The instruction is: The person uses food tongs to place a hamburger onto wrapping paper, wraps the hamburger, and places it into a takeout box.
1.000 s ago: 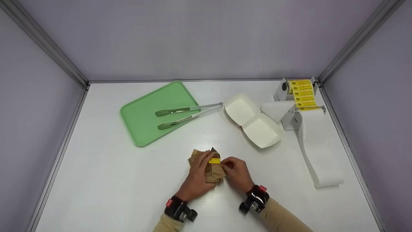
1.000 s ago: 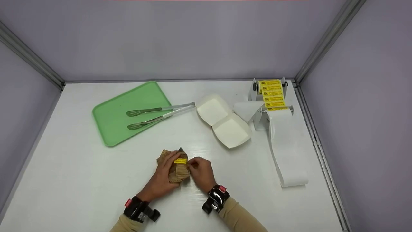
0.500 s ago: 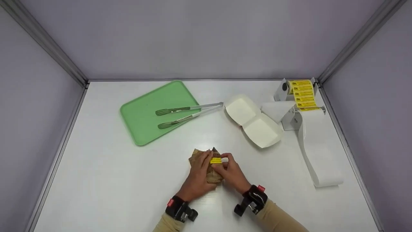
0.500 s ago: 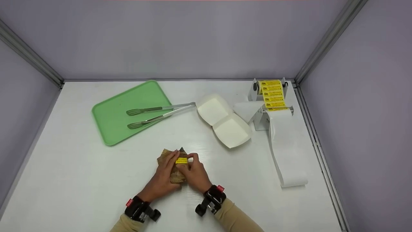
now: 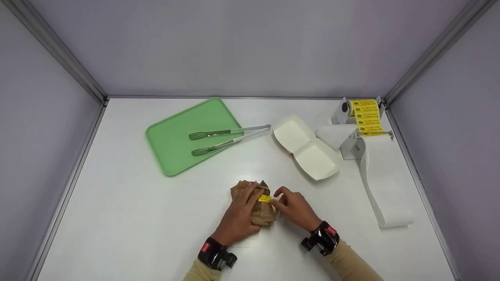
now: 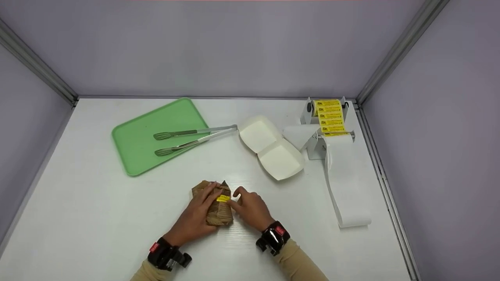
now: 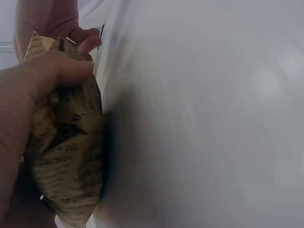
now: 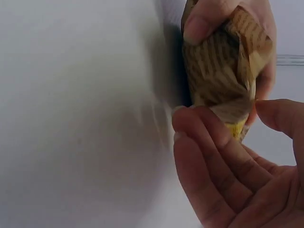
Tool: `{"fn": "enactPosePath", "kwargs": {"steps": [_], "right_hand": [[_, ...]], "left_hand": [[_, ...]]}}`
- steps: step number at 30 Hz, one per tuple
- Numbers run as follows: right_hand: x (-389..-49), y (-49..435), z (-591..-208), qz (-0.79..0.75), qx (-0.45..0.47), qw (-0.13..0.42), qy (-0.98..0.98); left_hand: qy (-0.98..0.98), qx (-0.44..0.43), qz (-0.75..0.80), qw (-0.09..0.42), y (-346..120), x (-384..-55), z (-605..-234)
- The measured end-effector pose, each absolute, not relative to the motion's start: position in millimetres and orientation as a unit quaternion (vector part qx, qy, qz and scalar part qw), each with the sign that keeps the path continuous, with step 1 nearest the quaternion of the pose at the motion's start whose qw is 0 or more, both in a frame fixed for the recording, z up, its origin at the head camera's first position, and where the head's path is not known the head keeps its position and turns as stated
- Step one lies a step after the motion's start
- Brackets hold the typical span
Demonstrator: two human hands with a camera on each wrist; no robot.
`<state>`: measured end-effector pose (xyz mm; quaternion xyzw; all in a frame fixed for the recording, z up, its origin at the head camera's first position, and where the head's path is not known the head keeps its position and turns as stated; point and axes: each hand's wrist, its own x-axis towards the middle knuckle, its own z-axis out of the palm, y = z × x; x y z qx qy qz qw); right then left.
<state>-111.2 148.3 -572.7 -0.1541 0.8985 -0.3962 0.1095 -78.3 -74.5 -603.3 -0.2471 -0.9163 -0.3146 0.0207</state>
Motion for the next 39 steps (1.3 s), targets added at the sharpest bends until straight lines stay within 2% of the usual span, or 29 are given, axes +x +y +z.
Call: {"fn": "enactPosePath", "kwargs": {"steps": [7, 11, 20, 26, 33, 39], "right_hand": [[-129, 189, -567, -0.265, -0.174, -0.097, 0.943], [-137, 216, -572, -0.188, -0.184, -0.161, 0.951], [-134, 236, -589, -0.121, -0.182, -0.180, 0.959], [-132, 231, -590, -0.122, -0.203, -0.208, 0.949], [-123, 220, -588, -0.124, -0.234, -0.195, 0.944], [-111, 206, -585, -0.125, -0.284, -0.202, 0.929]], "left_hand": [[-0.912, -0.266, -0.312, 0.030, -80, -73, -586], [-0.916, -0.260, -0.303, 0.034, -82, -72, -579], [-0.929, -0.232, -0.289, 0.001, -81, -72, -585], [-0.934, -0.223, -0.277, -0.022, -80, -73, -587], [-0.934, -0.221, -0.277, -0.044, -83, -73, -588], [-0.934, -0.213, -0.285, -0.036, -85, -73, -588]]}}
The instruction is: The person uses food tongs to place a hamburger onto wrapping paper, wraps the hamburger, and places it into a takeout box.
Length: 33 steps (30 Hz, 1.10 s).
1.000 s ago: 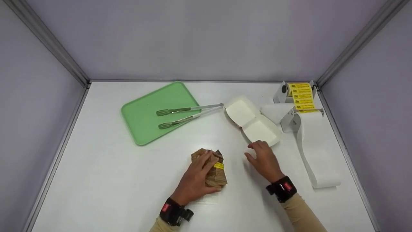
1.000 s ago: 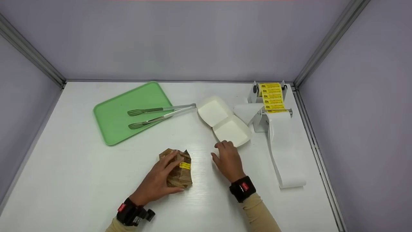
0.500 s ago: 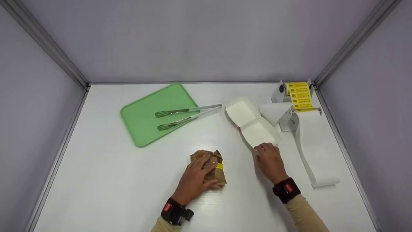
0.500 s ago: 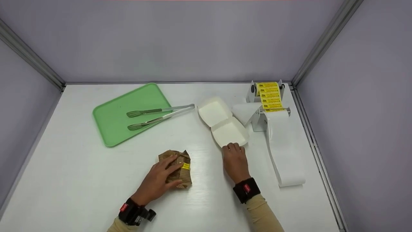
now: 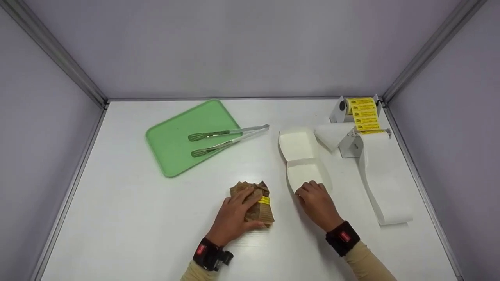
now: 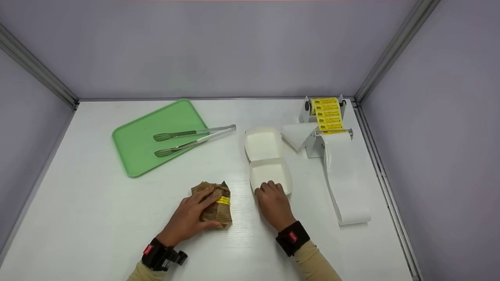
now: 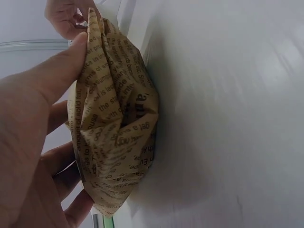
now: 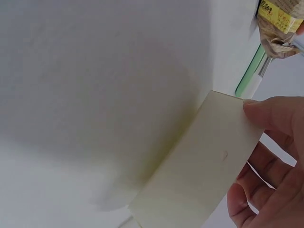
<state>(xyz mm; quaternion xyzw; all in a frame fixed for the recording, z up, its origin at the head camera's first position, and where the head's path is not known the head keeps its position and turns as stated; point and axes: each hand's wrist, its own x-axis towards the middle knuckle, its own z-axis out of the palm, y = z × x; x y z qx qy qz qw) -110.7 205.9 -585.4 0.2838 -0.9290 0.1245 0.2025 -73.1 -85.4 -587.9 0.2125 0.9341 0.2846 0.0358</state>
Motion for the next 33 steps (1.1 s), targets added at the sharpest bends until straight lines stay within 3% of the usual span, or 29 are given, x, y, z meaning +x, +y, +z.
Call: {"fn": "enactPosePath", "kwargs": {"steps": [8, 13, 20, 23, 27, 33], "right_hand": [[-90, 187, -573, 0.122, 0.335, 0.161, -0.920], [-81, 177, -565, 0.104, 0.342, 0.120, -0.926], [-90, 168, -554, 0.149, 0.361, 0.096, -0.916], [-96, 163, -552, 0.144, 0.376, 0.057, -0.914], [-100, 154, -556, 0.105, 0.401, 0.018, -0.910], [-105, 144, -562, 0.047, 0.424, 0.035, -0.904]], "left_hand": [[0.940, 0.209, 0.268, 0.009, -88, -70, -587], [0.936, 0.215, 0.278, 0.019, -92, -68, -584], [0.904, 0.221, 0.367, -0.019, -116, -72, -575], [0.907, 0.207, 0.366, 0.006, -132, -75, -574], [0.910, 0.202, 0.353, 0.079, -147, -73, -579], [0.909, 0.217, 0.338, 0.109, -148, -69, -589]]}}
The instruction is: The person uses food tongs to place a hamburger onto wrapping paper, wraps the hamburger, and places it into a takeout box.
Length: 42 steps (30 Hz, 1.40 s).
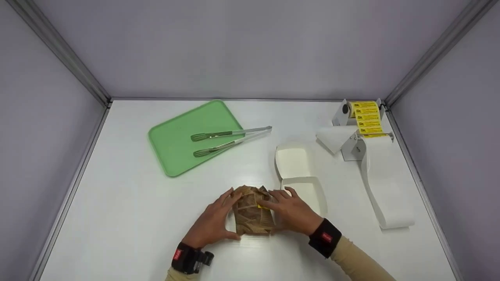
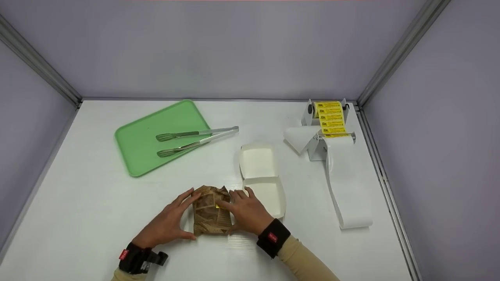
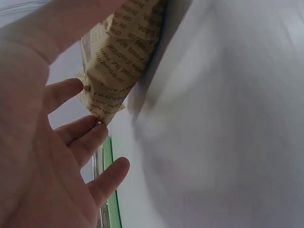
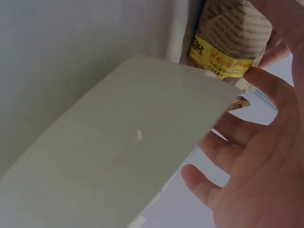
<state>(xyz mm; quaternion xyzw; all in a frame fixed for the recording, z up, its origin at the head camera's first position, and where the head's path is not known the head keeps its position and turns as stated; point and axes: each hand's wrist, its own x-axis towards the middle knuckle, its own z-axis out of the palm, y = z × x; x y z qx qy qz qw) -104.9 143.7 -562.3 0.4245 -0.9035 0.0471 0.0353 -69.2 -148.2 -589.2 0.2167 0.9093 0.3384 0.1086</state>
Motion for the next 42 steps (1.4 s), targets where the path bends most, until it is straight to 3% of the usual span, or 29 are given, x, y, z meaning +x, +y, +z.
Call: {"fn": "enactPosePath", "kwargs": {"steps": [11, 22, 32, 42], "right_hand": [[-110, 136, -566, 0.049, 0.427, 0.025, -0.902], [-108, 130, -577, 0.115, 0.434, 0.009, -0.894], [-101, 130, -574, 0.161, 0.405, -0.010, -0.900], [-101, 154, -544, 0.214, 0.397, 0.049, -0.891]], "left_hand": [[0.916, 0.209, 0.321, 0.118, -141, -69, -590], [0.920, 0.226, 0.320, 0.012, -128, -68, -605], [0.920, 0.210, 0.331, 0.016, -123, -66, -599], [0.906, 0.229, 0.356, -0.017, -106, -76, -567]]}}
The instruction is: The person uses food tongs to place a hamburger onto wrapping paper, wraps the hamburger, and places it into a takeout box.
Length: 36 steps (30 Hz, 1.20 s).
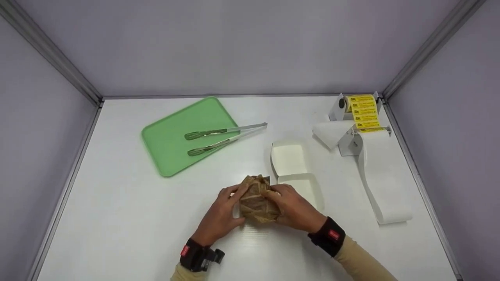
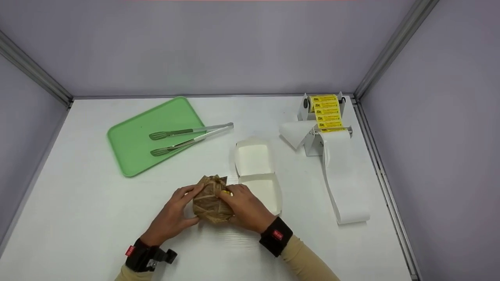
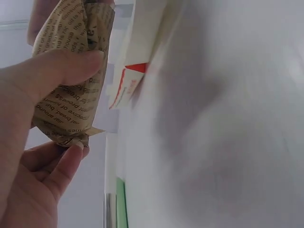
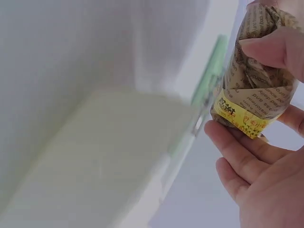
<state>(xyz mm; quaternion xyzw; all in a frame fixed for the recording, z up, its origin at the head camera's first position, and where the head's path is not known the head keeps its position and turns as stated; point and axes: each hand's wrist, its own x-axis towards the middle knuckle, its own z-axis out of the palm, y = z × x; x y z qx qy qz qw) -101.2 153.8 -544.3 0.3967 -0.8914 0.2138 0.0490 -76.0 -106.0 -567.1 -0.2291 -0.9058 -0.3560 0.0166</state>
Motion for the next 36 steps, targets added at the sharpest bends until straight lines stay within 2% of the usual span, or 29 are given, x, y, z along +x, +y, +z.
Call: {"fn": "enactPosePath", "kwargs": {"steps": [11, 20, 28, 36], "right_hand": [[-106, 218, -534, 0.248, 0.363, 0.048, -0.897], [-109, 260, -548, 0.260, 0.307, 0.038, -0.915], [-116, 260, -567, 0.272, 0.288, 0.023, -0.918], [-118, 261, -573, 0.221, 0.285, 0.014, -0.933]], "left_hand": [[-0.888, -0.274, -0.370, 0.015, -43, -102, -562], [-0.892, -0.300, -0.338, 0.007, 3, -123, -570], [-0.905, -0.295, -0.307, 0.008, 7, -128, -581], [-0.914, -0.282, -0.286, -0.047, 10, -126, -571]]}}
